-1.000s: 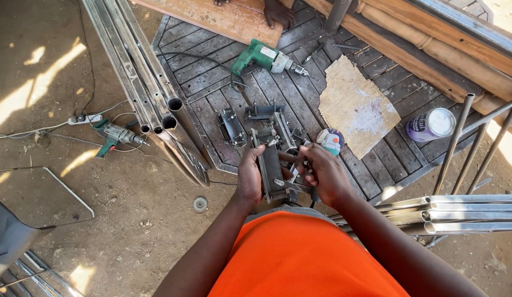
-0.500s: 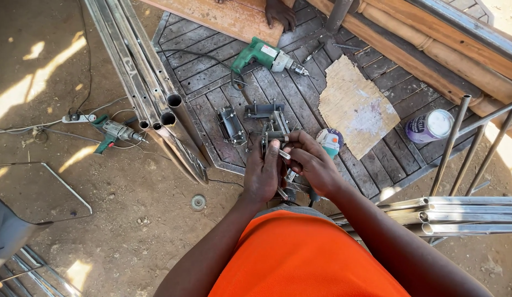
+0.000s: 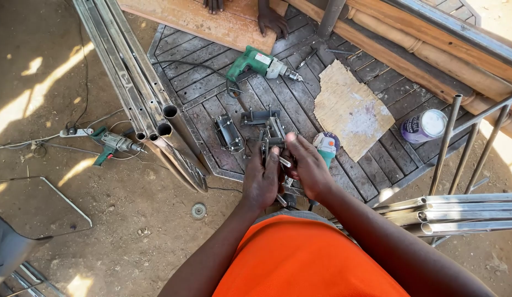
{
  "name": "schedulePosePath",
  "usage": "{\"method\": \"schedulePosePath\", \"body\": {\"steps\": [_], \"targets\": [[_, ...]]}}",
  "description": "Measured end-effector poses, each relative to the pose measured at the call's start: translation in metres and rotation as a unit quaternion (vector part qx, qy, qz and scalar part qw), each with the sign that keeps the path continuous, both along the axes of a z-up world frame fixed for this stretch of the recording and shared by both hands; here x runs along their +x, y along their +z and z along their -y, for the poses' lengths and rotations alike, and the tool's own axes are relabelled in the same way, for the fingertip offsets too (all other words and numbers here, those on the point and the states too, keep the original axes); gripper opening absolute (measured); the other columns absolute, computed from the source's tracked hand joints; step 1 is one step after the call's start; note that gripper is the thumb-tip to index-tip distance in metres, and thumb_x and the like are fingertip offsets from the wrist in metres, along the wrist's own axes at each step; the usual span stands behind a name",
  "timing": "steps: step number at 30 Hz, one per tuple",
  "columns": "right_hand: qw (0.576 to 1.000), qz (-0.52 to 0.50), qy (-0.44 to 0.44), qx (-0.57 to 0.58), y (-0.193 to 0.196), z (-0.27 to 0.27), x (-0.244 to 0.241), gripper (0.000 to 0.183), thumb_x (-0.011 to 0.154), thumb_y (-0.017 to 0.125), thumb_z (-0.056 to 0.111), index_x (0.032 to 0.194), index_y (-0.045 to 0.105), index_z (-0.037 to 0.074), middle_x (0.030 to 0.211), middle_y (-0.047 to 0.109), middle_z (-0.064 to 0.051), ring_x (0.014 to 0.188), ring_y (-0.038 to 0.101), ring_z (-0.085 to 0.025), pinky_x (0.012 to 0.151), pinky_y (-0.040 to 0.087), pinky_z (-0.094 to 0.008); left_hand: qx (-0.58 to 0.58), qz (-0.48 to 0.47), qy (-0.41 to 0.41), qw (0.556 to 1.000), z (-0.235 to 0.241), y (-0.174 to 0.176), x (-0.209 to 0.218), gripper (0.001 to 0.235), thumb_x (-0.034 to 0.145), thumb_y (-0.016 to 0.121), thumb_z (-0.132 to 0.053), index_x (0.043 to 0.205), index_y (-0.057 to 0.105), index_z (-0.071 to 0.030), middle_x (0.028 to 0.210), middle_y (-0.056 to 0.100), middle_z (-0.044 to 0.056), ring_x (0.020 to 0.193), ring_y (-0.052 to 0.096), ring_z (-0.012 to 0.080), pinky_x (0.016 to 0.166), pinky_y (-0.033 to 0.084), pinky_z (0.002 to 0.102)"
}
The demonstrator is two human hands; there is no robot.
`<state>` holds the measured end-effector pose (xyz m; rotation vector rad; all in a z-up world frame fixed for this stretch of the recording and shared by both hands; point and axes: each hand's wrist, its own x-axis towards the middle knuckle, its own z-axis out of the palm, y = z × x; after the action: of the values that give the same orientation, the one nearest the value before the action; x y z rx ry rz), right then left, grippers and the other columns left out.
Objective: Grinding and smoothing small metal components using a handheld angle grinder on a wooden workbench.
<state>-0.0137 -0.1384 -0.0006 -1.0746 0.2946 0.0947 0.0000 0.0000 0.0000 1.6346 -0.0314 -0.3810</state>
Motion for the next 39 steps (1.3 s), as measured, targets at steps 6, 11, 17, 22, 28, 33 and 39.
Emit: {"method": "schedulePosePath", "body": {"steps": [6,11,17,22,28,33,39], "targets": [[0.999,0.009,0.019,0.027,0.028,-0.014,-0.008,0.020,0.100,0.055,0.015,0.115,0.056,0.003,0.069,0.038,-0.005,0.055,0.036,-0.014,0.048,0.032,-0.027,0.032,0.026,0.005,0.999,-0.001,0.024,-0.001,0.063,0.104,0.045,-0.042,0.151,0.040,0.001,0.075,0.069,0.027,0.056,0.071,0.0393,0.052,0.062,0.052],[1.000,0.020,0.013,-0.017,-0.002,-0.005,0.006,0.020,0.105,0.057,0.019,0.113,0.060,0.001,0.068,0.034,-0.003,0.053,0.036,-0.012,0.047,0.032,-0.025,-0.015,0.000,0.009,1.000,0.000,0.010,-0.003,0.055,0.106,0.043,-0.040,0.143,0.048,0.001,0.060,0.067,0.016,0.043,0.067,0.0251,0.044,0.061,0.035],[1.000,0.009,0.012,-0.020,0.017,-0.008,0.002,0.021,0.104,0.055,0.021,0.105,0.061,0.001,0.067,0.037,-0.005,0.055,0.035,-0.013,0.047,0.030,-0.025,0.008,0.019,0.004,1.000,0.000,-0.016,0.005,0.062,0.106,0.045,-0.041,0.146,0.040,0.005,0.062,0.068,0.018,0.044,0.067,0.0257,0.044,0.060,0.039],[0.998,0.036,0.019,-0.047,0.005,-0.013,0.002,0.018,0.107,0.055,0.019,0.103,0.061,0.002,0.070,0.035,-0.003,0.056,0.036,-0.013,0.049,0.032,-0.024,-0.032,0.007,-0.001,0.999,-0.010,-0.010,0.004,0.063,0.107,0.042,-0.038,0.148,0.036,0.009,0.059,0.067,0.019,0.043,0.067,0.0254,0.043,0.062,0.037],[1.000,0.018,-0.023,-0.005,0.005,-0.016,0.006,0.034,0.111,0.048,0.032,0.116,0.062,0.002,0.070,0.037,-0.003,0.059,0.038,-0.012,0.054,0.032,-0.025,0.039,0.020,-0.013,0.999,-0.004,0.003,0.011,0.058,0.107,0.042,-0.046,0.148,0.046,-0.006,0.095,0.072,0.023,0.087,0.074,0.0385,0.081,0.061,0.058],[0.998,0.039,0.017,-0.042,0.014,-0.016,-0.008,0.030,0.104,0.052,0.015,0.130,0.058,0.000,0.076,0.040,-0.004,0.063,0.039,-0.012,0.056,0.036,-0.028,-0.006,0.000,0.005,1.000,-0.008,-0.033,0.018,0.053,0.106,0.046,-0.040,0.148,0.046,-0.006,0.079,0.070,0.019,0.059,0.072,0.0286,0.051,0.066,0.040],[1.000,0.013,-0.007,-0.006,-0.008,-0.010,0.006,0.028,0.109,0.051,0.026,0.122,0.059,0.003,0.073,0.037,-0.003,0.059,0.037,-0.013,0.053,0.031,-0.027,-0.035,0.007,-0.011,0.999,-0.006,-0.040,0.016,0.059,0.107,0.046,-0.041,0.146,0.041,0.003,0.064,0.067,0.019,0.044,0.068,0.0268,0.041,0.062,0.037]]}}
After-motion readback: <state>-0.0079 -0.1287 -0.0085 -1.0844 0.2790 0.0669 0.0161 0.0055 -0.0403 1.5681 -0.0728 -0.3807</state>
